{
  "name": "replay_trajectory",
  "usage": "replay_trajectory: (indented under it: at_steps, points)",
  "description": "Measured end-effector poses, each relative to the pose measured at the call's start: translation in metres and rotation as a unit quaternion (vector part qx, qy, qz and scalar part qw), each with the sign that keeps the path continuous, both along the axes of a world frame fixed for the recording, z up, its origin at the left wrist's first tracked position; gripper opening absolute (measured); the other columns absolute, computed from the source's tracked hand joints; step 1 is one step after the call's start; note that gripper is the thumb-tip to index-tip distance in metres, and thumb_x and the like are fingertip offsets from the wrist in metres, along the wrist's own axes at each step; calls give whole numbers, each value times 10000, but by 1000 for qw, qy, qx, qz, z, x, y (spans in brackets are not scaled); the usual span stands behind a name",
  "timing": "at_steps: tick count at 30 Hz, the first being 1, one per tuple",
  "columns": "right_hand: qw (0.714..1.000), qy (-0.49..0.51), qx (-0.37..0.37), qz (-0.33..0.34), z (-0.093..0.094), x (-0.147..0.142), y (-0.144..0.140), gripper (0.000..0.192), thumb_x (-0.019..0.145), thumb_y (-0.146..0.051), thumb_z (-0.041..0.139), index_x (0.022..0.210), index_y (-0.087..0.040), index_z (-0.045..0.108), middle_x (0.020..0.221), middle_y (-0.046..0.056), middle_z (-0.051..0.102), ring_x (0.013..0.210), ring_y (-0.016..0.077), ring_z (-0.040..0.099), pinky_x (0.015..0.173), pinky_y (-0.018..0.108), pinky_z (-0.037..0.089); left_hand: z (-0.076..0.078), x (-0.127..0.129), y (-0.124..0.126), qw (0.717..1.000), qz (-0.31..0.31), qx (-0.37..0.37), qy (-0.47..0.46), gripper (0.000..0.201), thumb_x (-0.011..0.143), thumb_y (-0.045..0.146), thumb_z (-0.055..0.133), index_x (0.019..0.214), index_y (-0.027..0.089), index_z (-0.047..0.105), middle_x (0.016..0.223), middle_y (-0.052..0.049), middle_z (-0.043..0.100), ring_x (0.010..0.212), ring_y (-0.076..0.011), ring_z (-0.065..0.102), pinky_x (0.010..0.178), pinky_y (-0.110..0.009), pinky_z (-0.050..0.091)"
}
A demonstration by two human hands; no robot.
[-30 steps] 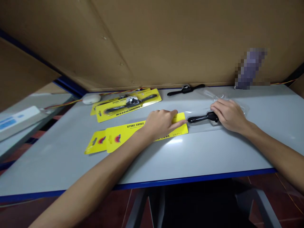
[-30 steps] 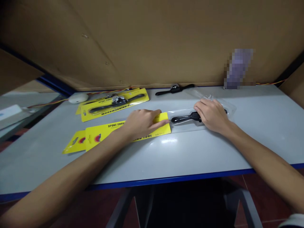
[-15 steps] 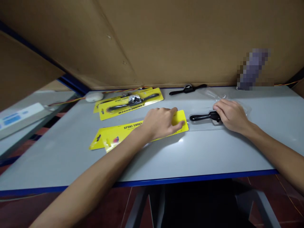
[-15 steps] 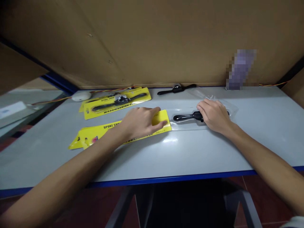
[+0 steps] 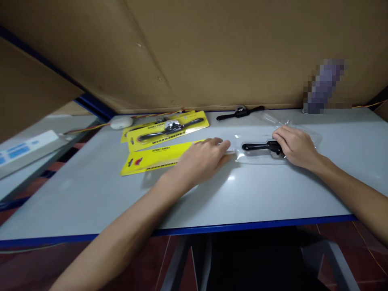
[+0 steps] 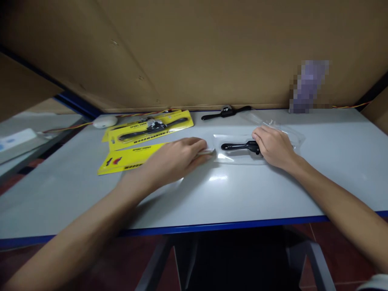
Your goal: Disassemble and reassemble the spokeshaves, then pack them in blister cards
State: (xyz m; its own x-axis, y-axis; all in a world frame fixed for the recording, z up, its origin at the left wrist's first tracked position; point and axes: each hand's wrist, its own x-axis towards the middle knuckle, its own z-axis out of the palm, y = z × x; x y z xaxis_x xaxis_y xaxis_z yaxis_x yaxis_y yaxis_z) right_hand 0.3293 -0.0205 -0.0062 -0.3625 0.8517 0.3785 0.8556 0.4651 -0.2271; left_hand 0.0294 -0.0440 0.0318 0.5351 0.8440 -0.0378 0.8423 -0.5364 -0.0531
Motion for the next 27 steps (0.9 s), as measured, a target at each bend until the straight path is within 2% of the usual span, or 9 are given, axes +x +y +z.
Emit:
replay_trajectory:
  at_steps: [2, 4, 6, 10, 14, 18, 22, 24, 27]
  points:
    - [1000, 1, -2, -3, 0, 0, 0, 316, 1049, -320, 373, 879, -236, 627, 859, 66, 687, 778, 241, 592, 695, 361, 374, -10, 3, 0, 998, -46, -35, -5, 307, 1080, 450, 459, 1051, 187, 614, 1196, -157, 672, 962, -290, 687, 842, -401, 538]
    - [1000, 1, -6, -6, 1, 0, 0, 318, 1049, -322, 373, 886, -237, 632, 875, 69, 698, 795, 246, 605, 701, 364, 380, -17, 3, 2, 997, -73, -37, -10, 364, 1070, 514, 478, 1077, 177, 612, 1271, -175, 631, 1063, -319, 664, 942, -448, 533]
    - [1000, 3, -11, -7, 1, 0, 0, 324, 1049, -326, 371, 893, -236, 641, 900, 75, 712, 818, 253, 619, 709, 369, 386, -20, 1, 4, 996, -81, -24, -13, 448, 1050, 595, 488, 1073, 167, 616, 1249, -180, 617, 1086, -344, 646, 990, -493, 517]
    - [999, 12, -28, -15, 1, 0, 1, 333, 1045, -340, 374, 890, -236, 650, 927, 84, 729, 843, 261, 635, 726, 374, 400, -21, -5, 13, 996, -79, 0, -50, 508, 1053, 647, 432, 1041, 172, 610, 1090, -144, 613, 986, -312, 635, 959, -476, 515]
    - [998, 21, -49, -11, 3, 1, 1, 339, 1041, -360, 377, 886, -239, 653, 938, 86, 739, 870, 268, 649, 738, 373, 413, -22, -14, 22, 994, -85, -2, -71, 609, 1035, 725, 381, 1157, 173, 608, 1148, -152, 600, 1027, -322, 596, 957, -483, 499]
    - [998, 19, -57, -10, 5, 0, 1, 344, 1037, -368, 373, 887, -238, 654, 950, 95, 737, 878, 278, 656, 757, 386, 426, -19, -29, 28, 988, -105, -61, -95, 790, 875, 891, 522, 1254, 209, 639, 1217, -139, 592, 1148, -355, 545, 1028, -509, 461]
    - [998, 20, -59, -6, 5, 1, 1, 338, 1035, -364, 374, 883, -242, 650, 948, 93, 735, 884, 283, 658, 756, 392, 431, -16, -37, 32, 984, -96, -103, -107, 786, 761, 937, 618, 1038, 205, 692, 1224, -135, 573, 1184, -358, 522, 1026, -484, 463]
    - [998, 22, -58, -3, 4, 2, 2, 339, 1036, -367, 376, 887, -240, 652, 949, 93, 733, 888, 283, 658, 754, 392, 432, -17, -34, 32, 982, -100, -122, -105, 766, 788, 941, 579, 923, 193, 679, 1203, -140, 573, 1146, -341, 538, 981, -455, 480]
    - [998, 22, -56, 6, 3, 3, 3, 353, 1047, -374, 369, 891, -235, 654, 936, 93, 724, 887, 281, 657, 762, 395, 434, -15, -26, 31, 981, -119, -102, -116, 771, 900, 915, 417, 869, 186, 668, 1115, -144, 611, 1085, -317, 564, 933, -419, 475]
